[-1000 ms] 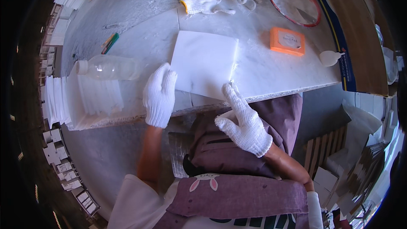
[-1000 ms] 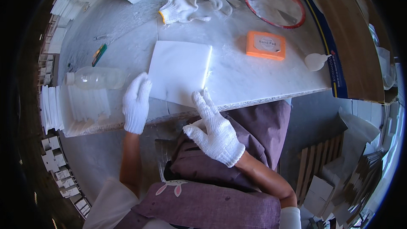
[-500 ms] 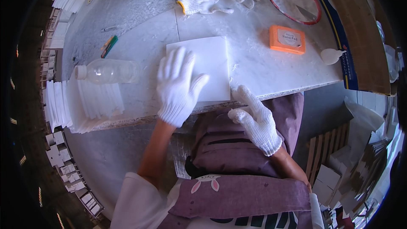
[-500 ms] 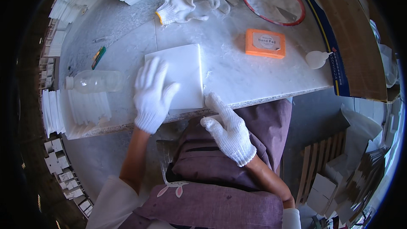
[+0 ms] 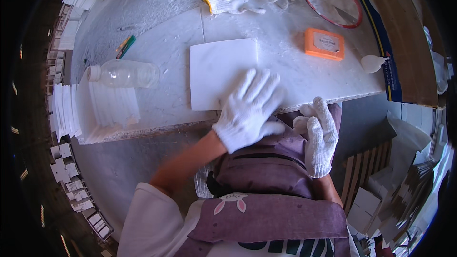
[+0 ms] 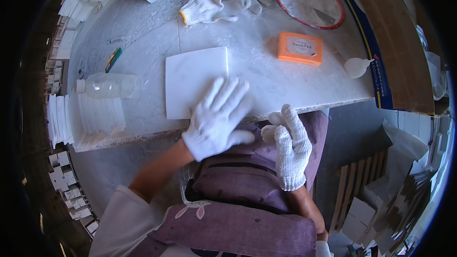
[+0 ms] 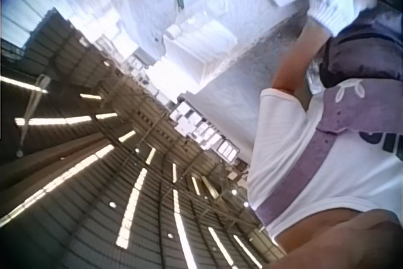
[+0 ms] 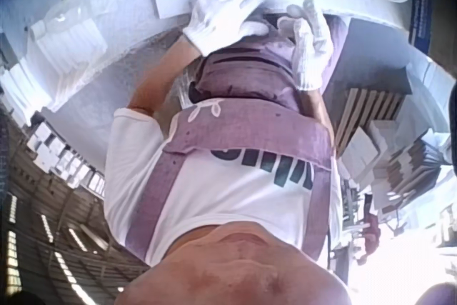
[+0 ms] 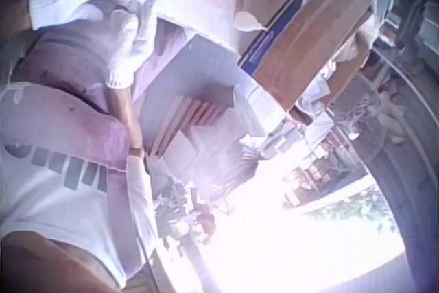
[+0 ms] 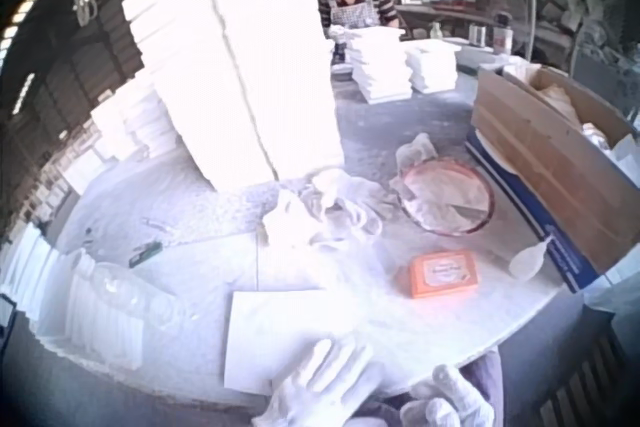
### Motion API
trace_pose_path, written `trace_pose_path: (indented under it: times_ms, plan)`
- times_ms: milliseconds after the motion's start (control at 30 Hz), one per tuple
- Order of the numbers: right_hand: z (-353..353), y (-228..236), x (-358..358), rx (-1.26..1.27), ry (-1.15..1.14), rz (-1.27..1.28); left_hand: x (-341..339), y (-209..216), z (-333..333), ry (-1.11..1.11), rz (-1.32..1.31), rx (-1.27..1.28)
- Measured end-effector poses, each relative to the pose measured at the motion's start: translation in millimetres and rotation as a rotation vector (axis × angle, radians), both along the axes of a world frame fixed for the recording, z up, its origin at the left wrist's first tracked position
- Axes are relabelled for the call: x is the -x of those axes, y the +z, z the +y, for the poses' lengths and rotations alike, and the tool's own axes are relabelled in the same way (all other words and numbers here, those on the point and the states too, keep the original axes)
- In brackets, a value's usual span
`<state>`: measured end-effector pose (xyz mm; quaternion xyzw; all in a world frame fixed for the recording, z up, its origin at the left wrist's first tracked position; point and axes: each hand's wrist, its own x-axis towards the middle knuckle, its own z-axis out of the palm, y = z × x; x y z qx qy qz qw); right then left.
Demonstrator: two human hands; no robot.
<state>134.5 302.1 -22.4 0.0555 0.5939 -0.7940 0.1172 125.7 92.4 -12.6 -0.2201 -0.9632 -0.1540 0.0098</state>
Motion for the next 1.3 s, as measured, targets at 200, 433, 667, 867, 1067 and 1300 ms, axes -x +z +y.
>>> trace_pose_path:
  times_ms: [200, 433, 667, 867, 1067, 1300]
  plan:
    - [4, -1, 2, -0.028, -0.027, -0.044, -66, 11, 4, 0.001, -0.037, -0.329]
    - [0, -5, 1, -0.035, 0.053, -0.144, -99, 18, -42, 0.606, 0.140, -0.370]
    - [-7, 1, -1, -0.063, 0.189, -0.209, -89, 31, -61, 0.873, -0.045, -0.656]
    - [4, -11, -6, -0.007, 0.248, -0.233, -66, 42, -67, 1.101, 0.045, -0.836]
    - [-16, 1, 7, -0.014, 0.371, -0.308, -66, 36, -82, 1.112, 0.009, -0.936]
    - [-38, -4, 12, -0.157, 0.589, -0.056, -75, 20, -100, 0.989, -0.292, -0.683]
